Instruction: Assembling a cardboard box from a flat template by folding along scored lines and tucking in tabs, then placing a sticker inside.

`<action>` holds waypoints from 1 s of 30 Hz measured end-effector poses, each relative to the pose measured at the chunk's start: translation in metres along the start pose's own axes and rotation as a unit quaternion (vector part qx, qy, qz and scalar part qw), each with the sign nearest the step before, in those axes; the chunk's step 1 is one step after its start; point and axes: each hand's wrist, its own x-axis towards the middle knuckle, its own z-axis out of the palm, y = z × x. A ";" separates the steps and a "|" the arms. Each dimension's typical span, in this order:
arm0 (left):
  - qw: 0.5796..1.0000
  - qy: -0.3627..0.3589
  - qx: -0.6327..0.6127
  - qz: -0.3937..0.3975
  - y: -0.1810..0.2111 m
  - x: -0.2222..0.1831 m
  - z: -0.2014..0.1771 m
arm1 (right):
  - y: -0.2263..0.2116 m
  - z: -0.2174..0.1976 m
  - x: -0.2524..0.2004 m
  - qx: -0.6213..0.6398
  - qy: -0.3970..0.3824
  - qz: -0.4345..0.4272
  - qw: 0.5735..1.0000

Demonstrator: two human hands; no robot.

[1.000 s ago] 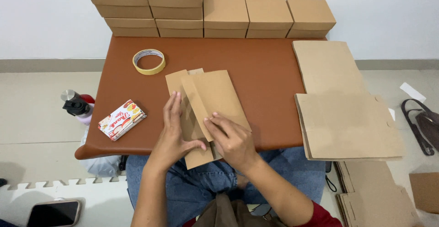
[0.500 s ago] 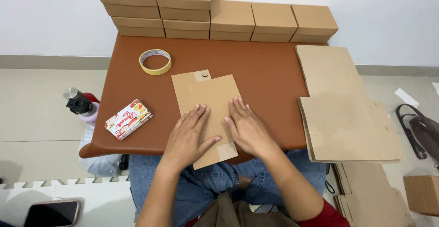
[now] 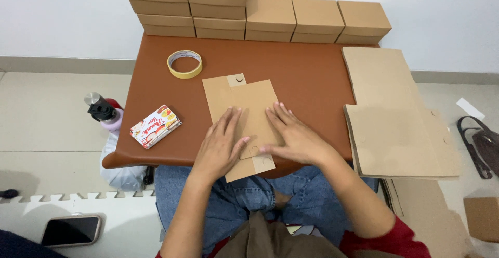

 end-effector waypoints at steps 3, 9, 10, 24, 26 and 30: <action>1.000 0.009 -0.023 0.008 0.003 -0.004 -0.007 | 0.006 0.003 -0.030 0.001 0.015 -0.012 1.000; 0.997 0.008 -0.082 0.003 0.003 -0.007 -0.011 | 0.068 0.048 -0.023 -0.276 0.192 -0.140 0.931; 0.997 0.010 -0.083 0.001 0.002 -0.006 -0.009 | 0.072 0.044 -0.023 -0.276 0.191 -0.143 0.931; 0.985 0.078 0.117 0.103 0.020 0.035 0.026 | 0.224 -0.018 0.112 0.090 0.281 0.092 0.951; 0.980 0.087 0.155 0.094 0.014 0.048 0.030 | 0.247 -0.012 0.140 0.143 0.291 0.091 0.942; 0.971 0.094 0.207 0.071 0.003 0.064 0.040 | 0.235 -0.020 0.144 0.177 0.283 0.148 0.931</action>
